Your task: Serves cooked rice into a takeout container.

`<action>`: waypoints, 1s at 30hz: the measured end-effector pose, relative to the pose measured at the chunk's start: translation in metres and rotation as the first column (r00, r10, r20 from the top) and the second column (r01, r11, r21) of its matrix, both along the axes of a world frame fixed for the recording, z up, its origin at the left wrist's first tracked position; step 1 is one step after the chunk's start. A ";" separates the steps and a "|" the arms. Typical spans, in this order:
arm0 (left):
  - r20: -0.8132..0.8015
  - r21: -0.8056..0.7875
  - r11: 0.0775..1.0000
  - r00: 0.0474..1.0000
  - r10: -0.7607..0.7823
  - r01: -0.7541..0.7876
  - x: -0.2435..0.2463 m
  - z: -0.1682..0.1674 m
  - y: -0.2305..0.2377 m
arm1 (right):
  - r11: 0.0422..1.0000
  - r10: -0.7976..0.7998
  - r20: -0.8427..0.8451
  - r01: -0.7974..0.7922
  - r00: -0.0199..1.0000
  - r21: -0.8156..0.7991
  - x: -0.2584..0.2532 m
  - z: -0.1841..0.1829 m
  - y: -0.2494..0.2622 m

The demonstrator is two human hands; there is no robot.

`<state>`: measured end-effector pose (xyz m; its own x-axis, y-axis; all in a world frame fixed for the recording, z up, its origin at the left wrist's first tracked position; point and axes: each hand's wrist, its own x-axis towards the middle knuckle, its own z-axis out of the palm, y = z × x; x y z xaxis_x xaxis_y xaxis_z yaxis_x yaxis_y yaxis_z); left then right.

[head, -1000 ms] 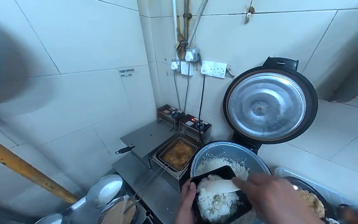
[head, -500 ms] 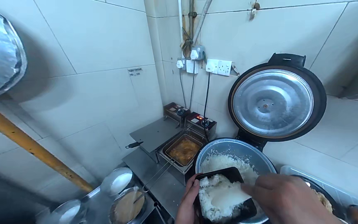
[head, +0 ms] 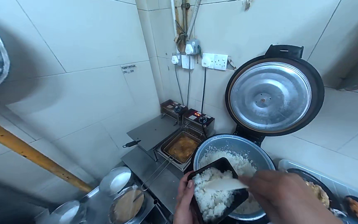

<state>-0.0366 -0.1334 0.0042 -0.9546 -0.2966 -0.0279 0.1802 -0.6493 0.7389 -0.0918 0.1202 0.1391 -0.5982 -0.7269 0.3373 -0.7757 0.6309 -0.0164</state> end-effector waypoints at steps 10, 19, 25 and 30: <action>0.135 -0.151 0.949 0.945 0.297 -0.277 0.015 0.007 -0.019 | 0.972 -0.234 -0.192 0.231 0.953 -0.040 -0.039 -0.015 -0.018; 0.080 -0.137 0.823 0.822 0.563 -0.551 0.024 0.006 -0.078 | 0.614 -0.671 0.322 0.257 0.667 0.747 -0.149 -0.131 -0.024; 0.073 -0.131 0.830 0.830 0.553 -0.542 0.030 -0.009 -0.084 | 0.795 -0.440 0.598 -0.020 0.670 0.607 -0.140 -0.169 -0.014; 0.080 -0.121 0.847 0.845 0.528 -0.518 0.019 -0.011 -0.080 | 0.879 -0.296 0.728 -0.123 0.618 0.461 -0.129 -0.169 -0.017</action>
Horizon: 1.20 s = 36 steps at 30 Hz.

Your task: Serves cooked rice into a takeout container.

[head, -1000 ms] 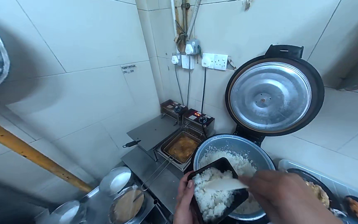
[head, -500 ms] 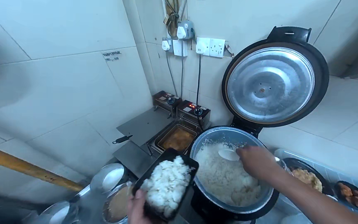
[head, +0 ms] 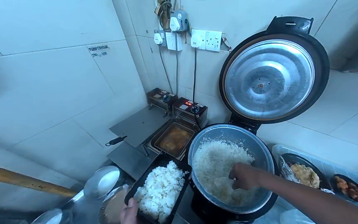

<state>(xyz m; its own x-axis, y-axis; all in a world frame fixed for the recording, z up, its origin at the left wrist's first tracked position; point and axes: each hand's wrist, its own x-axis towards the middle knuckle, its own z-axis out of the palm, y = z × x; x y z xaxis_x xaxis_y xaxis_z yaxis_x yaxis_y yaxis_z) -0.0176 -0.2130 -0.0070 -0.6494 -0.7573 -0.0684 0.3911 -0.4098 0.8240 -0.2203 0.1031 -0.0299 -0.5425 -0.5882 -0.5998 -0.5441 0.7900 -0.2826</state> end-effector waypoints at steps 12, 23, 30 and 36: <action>0.084 -0.074 0.997 0.996 -0.014 0.020 -0.021 0.010 0.014 | 0.906 -0.349 0.066 0.354 0.935 -0.232 0.005 0.033 0.029; 0.021 -0.063 0.960 0.962 -0.271 0.272 -0.029 0.014 0.070 | 0.851 -0.413 -0.639 0.025 0.649 -0.525 0.080 0.132 -0.008; 0.000 -0.046 0.964 0.965 -0.263 0.263 -0.027 0.008 0.085 | 0.886 -0.398 -0.725 0.031 0.562 -0.462 0.112 0.145 0.001; -0.047 -0.135 0.941 0.947 -0.319 0.310 -0.025 0.010 0.095 | 0.910 -0.371 -0.740 0.061 0.561 -0.410 0.117 0.125 -0.015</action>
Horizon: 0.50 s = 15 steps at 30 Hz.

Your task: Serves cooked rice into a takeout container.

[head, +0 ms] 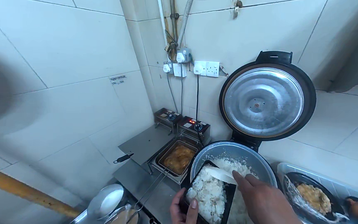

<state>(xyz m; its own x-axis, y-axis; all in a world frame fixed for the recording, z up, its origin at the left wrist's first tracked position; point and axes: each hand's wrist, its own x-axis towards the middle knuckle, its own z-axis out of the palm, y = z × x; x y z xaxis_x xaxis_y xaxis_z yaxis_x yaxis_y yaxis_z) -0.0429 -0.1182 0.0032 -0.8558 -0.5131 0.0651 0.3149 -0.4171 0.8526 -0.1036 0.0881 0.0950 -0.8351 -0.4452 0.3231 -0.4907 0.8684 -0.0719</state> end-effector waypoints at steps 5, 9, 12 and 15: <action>-0.076 -0.007 1.000 0.997 -0.029 0.028 -0.002 0.000 0.000 | 0.998 -0.064 -0.110 0.065 0.992 0.009 0.004 0.014 0.010; -0.080 -0.042 0.999 0.997 -0.017 0.014 -0.004 -0.003 0.005 | 0.986 -0.095 0.021 0.091 0.995 0.137 0.007 0.016 0.015; -0.077 -0.029 1.000 0.997 -0.005 0.003 -0.004 -0.008 0.007 | 0.980 -0.113 -0.043 0.118 0.993 0.163 0.012 0.034 0.017; -0.078 -0.037 0.999 0.996 -0.034 0.031 -0.004 -0.007 0.009 | 0.983 -0.066 -0.098 0.082 0.993 0.165 0.006 0.028 0.012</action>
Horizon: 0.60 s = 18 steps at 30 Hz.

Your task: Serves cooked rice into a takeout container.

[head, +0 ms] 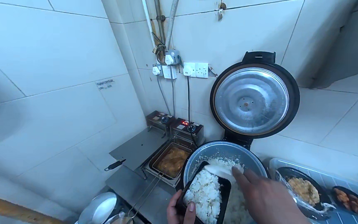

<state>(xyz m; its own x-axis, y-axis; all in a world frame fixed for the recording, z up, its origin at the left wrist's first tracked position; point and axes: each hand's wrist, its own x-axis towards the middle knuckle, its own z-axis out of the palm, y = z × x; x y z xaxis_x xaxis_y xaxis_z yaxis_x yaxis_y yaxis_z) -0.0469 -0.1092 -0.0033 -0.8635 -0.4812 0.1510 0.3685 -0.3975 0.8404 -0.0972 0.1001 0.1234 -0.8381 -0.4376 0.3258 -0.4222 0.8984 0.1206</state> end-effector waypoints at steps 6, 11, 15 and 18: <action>-0.018 -0.024 0.999 0.999 0.037 -0.038 -0.001 0.000 0.006 | 0.992 -0.069 0.038 0.065 0.997 0.111 0.003 0.020 0.000; -0.021 -0.009 1.000 1.000 0.017 -0.017 -0.001 0.005 0.009 | 0.994 0.040 0.070 -0.047 0.997 0.099 -0.002 0.012 -0.001; 0.012 0.022 0.999 1.000 0.028 -0.028 -0.002 0.002 0.007 | 0.991 -0.027 0.098 0.013 0.995 0.136 0.002 0.026 0.002; 0.017 0.032 0.999 1.000 -0.014 0.014 -0.002 0.005 0.005 | 0.996 0.077 -0.036 -0.075 0.996 0.047 -0.008 0.010 0.000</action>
